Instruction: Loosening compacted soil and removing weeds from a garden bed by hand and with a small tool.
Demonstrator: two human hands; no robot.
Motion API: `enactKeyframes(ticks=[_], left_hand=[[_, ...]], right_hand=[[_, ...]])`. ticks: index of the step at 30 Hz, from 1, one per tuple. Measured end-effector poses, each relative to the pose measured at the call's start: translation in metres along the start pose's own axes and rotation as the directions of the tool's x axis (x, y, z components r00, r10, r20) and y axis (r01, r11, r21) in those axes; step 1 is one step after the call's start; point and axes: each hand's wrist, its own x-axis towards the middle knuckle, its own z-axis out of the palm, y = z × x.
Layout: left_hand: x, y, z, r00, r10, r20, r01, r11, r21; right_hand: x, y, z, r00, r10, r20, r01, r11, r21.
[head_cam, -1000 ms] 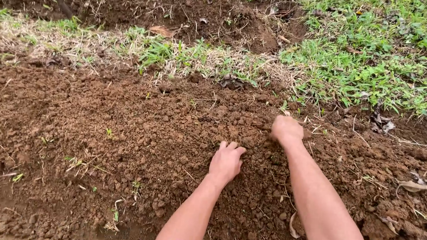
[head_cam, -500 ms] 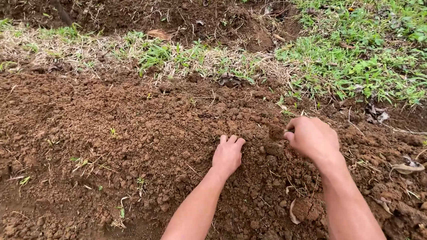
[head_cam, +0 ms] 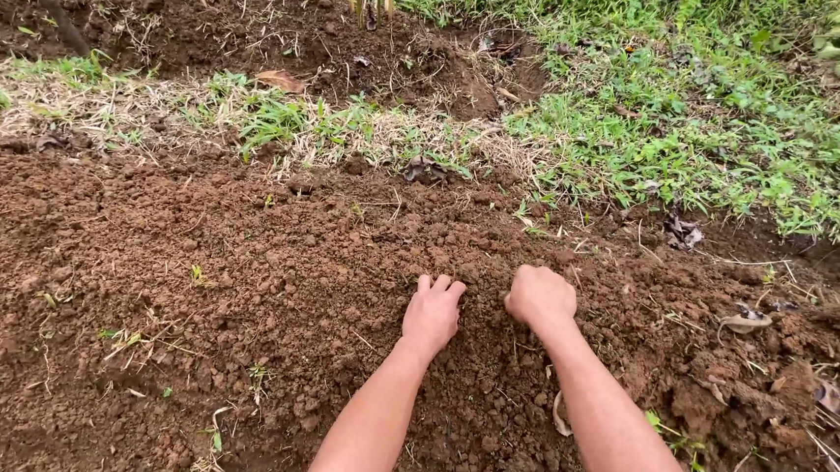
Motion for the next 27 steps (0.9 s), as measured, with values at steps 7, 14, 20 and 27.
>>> enactKeyframes(ticks=[7, 14, 20, 27], left_hand=[[0.007, -0.003, 0.010, 1.000, -0.029, 0.011, 0.029, 1.000, -0.004], [0.001, 0.002, 0.009, 1.000, -0.002, 0.000, 0.002, 0.997, 0.075], [-0.002, -0.004, 0.014, 0.999, 0.032, -0.019, -0.030, 0.995, 0.096], [-0.003, 0.000, 0.006, 1.000, 0.022, -0.009, -0.022, 0.997, 0.080]], right_hand=[[-0.057, 0.004, -0.074, 0.997, 0.023, 0.071, -0.028, 0.997, 0.078], [-0.131, 0.004, -0.197, 0.990, 0.031, -0.140, -0.026, 0.999, 0.035], [-0.051, 0.025, -0.104, 0.987, 0.015, -0.160, -0.029, 0.995, -0.090], [-0.020, -0.013, -0.012, 0.970, -0.136, -0.201, 0.101, 0.980, -0.174]])
